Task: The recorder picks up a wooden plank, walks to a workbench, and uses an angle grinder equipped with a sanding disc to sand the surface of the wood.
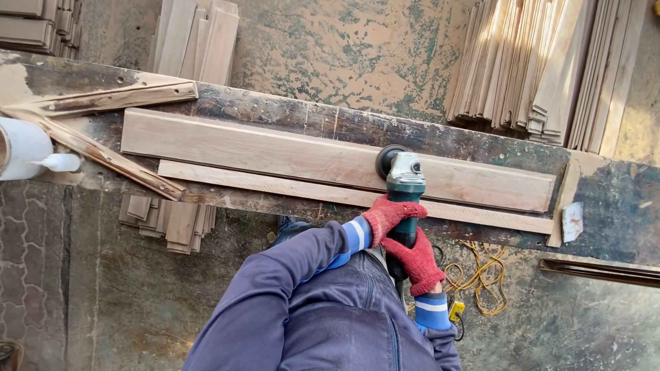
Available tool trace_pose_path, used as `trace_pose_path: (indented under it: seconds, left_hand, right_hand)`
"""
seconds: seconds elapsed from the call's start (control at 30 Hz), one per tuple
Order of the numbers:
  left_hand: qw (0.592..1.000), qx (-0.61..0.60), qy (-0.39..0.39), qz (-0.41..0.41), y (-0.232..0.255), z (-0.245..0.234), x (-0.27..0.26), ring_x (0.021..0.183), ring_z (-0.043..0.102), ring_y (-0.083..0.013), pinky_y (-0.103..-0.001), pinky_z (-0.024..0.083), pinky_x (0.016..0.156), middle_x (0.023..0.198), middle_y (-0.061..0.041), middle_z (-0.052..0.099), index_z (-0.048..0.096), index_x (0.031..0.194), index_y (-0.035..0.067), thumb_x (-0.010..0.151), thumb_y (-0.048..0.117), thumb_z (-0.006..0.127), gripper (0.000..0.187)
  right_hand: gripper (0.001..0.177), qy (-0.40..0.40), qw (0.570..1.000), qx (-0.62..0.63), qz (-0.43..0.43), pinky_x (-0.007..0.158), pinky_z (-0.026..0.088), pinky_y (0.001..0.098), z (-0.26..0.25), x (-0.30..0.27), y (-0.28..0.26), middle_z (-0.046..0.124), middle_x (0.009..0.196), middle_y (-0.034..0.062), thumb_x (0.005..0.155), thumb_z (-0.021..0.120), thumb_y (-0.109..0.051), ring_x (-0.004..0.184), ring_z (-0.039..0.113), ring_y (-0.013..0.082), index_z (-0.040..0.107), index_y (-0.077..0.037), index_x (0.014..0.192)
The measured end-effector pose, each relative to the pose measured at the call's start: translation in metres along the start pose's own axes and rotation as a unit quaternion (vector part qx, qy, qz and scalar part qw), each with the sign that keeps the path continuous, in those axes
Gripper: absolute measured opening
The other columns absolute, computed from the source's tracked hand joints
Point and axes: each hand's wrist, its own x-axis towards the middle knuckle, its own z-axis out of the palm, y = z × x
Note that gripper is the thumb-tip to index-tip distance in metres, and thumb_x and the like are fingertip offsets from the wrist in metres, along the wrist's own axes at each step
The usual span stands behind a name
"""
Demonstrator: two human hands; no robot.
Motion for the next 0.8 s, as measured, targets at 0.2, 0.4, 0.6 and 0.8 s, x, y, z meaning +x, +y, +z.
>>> trace_pose_path:
  seconds: [0.2,0.4,0.6,0.8]
  left_hand:
    - [0.997,0.05,-0.049,0.022,-0.004,0.035,0.02,0.103,0.072,-0.029,-0.044,0.055,0.095,0.099,-0.012,0.074,0.071,0.117,0.008,0.05,0.028,0.1,0.075]
    - [0.997,0.065,-0.045,0.014,0.0,0.021,0.009,0.107,0.071,-0.0297,-0.043,0.053,0.099,0.101,-0.012,0.073,0.07,0.121,0.005,0.048,0.023,0.1,0.08]
    - [1.0,0.006,0.013,0.016,0.007,-0.015,-0.009,0.109,0.071,-0.0337,-0.045,0.053,0.098,0.103,-0.015,0.074,0.069,0.122,0.006,0.048,0.027,0.102,0.083]
    - [0.998,-0.021,0.065,0.01,0.04,-0.058,-0.049,0.118,0.068,-0.04,-0.048,0.05,0.106,0.111,-0.019,0.074,0.068,0.127,0.005,0.051,0.03,0.1,0.086]
  right_hand:
    - [0.059,0.059,0.997,0.051,0.011,0.068,0.054,0.0405,-0.013,0.0,0.002,0.067,0.078,0.0152,0.056,0.103,-0.035,0.074,0.064,0.0247,0.069,-0.009,0.097]
    - [0.06,0.049,0.993,0.107,0.002,0.07,0.055,0.0401,-0.011,0.0,0.001,0.067,0.079,0.0146,0.052,0.104,-0.025,0.076,0.064,0.0234,0.07,-0.008,0.098]
    - [0.072,-0.031,0.998,-0.046,0.007,0.082,0.055,0.0454,0.008,0.002,-0.018,0.072,0.089,0.0176,0.047,0.105,-0.042,0.089,0.07,0.0304,0.071,-0.011,0.103]
    - [0.074,-0.087,0.989,-0.12,-0.02,0.088,0.053,0.0485,0.044,0.002,-0.045,0.072,0.095,0.0214,0.05,0.103,-0.041,0.097,0.07,0.036,0.07,-0.007,0.107]
